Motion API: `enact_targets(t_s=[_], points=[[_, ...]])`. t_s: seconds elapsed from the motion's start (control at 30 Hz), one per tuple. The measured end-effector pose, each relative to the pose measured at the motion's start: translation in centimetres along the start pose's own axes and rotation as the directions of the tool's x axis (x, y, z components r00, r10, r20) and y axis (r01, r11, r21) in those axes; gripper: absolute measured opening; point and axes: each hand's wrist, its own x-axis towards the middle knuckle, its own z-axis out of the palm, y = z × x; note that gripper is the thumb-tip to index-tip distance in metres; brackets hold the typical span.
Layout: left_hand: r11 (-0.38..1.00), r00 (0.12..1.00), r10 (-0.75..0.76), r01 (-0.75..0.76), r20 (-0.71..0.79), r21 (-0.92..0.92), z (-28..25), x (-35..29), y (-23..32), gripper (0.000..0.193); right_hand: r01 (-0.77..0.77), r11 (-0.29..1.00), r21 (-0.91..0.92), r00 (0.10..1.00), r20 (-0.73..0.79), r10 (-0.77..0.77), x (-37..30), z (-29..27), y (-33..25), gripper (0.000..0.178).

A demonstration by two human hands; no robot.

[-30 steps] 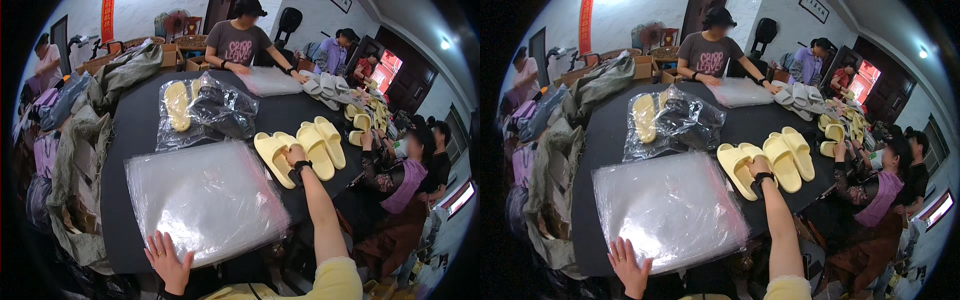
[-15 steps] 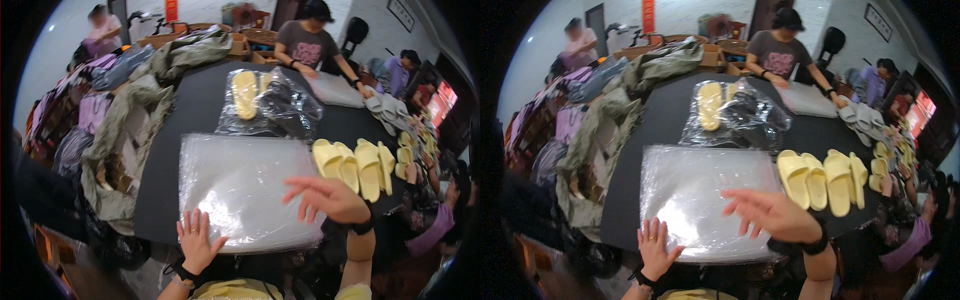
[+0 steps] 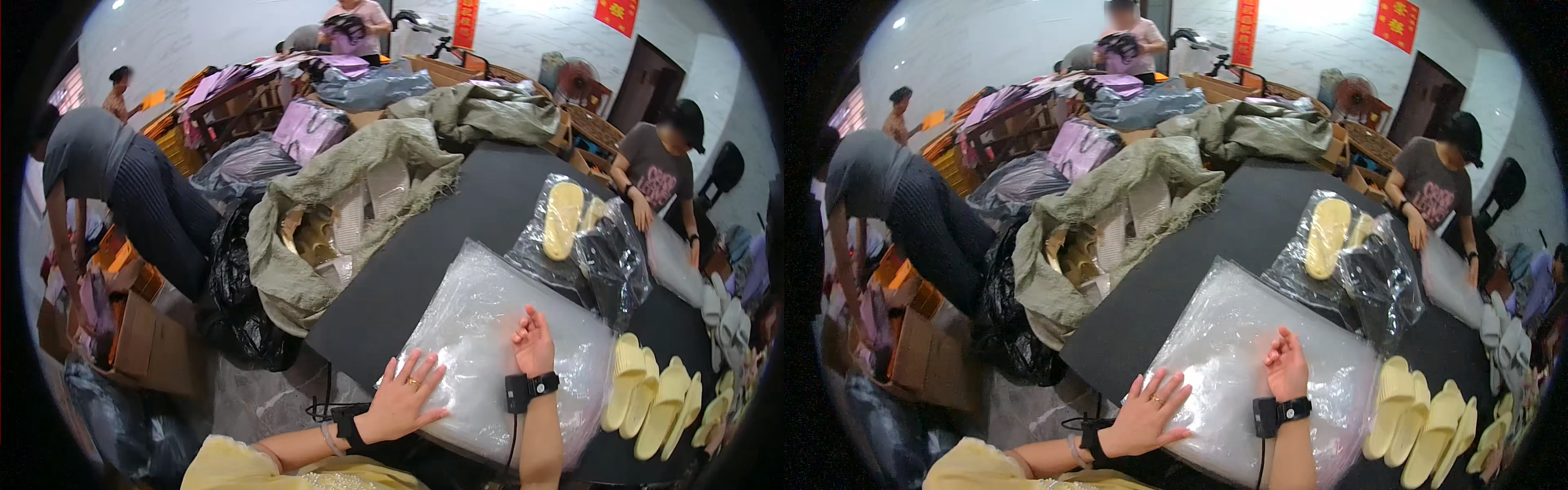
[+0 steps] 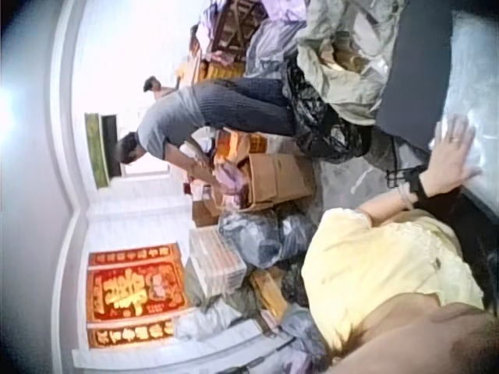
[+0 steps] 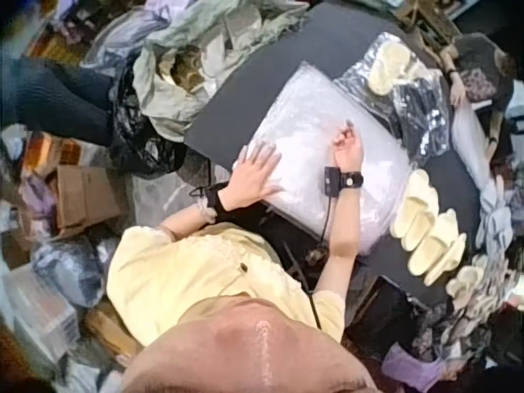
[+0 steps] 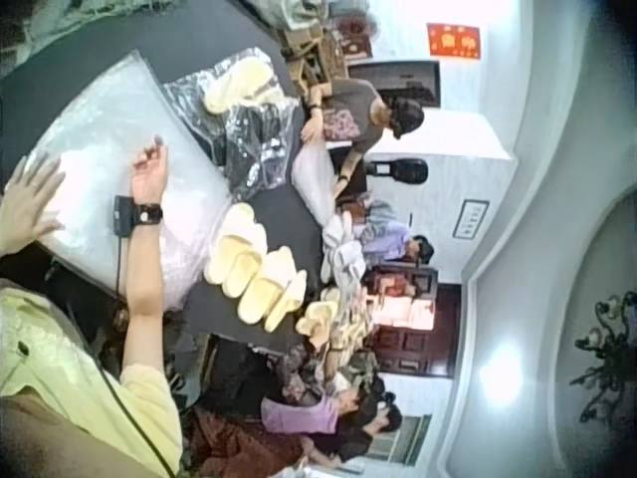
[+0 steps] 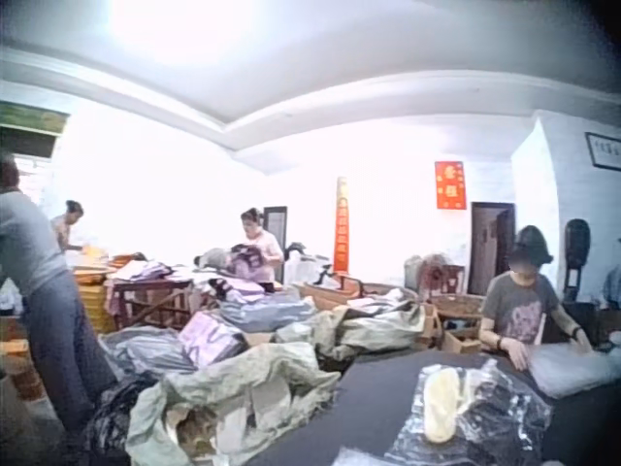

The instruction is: The recorder sorts and places foam sandals into plastic bags for packaging.

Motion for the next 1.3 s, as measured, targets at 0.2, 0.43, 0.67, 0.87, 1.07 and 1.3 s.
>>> enact_targets(t_s=[0.2,0.43,0.67,0.87,1.07,1.3], points=[[0.659,0.961,-0.194,0.275,0.195,-0.700,-9.5,5.9,-7.6,0.034,0.035,0.981,-0.191,0.999,0.002,-0.035,-0.9,0.2,-0.7,0.028],[0.369,0.707,-0.691,0.527,0.154,-0.765,-7.1,16.1,-33.0,0.028,0.007,0.981,-0.196,1.000,-0.004,-0.008,-0.8,1.4,-0.6,0.026],[-0.133,0.330,-0.847,0.628,0.417,-0.767,3.9,17.7,-37.2,0.067,0.005,0.985,-0.171,0.999,-0.035,-0.011,-1.0,0.5,-0.7,0.024],[-0.190,0.527,-0.732,0.451,0.432,-0.872,1.3,17.2,-37.4,0.050,-0.023,0.991,-0.131,1.000,-0.004,0.022,-0.9,1.1,-0.4,0.023],[-0.253,0.824,-0.531,0.068,0.197,-0.965,-10.7,19.1,-29.1,0.044,-0.023,0.994,-0.105,0.998,0.049,0.029,-0.6,0.6,-0.4,0.022],[-0.090,0.893,-0.450,-0.078,-0.029,-0.993,-20.0,16.5,-17.1,0.046,0.015,0.995,-0.099,0.998,0.063,-0.008,-0.5,0.2,-0.3,0.024]])
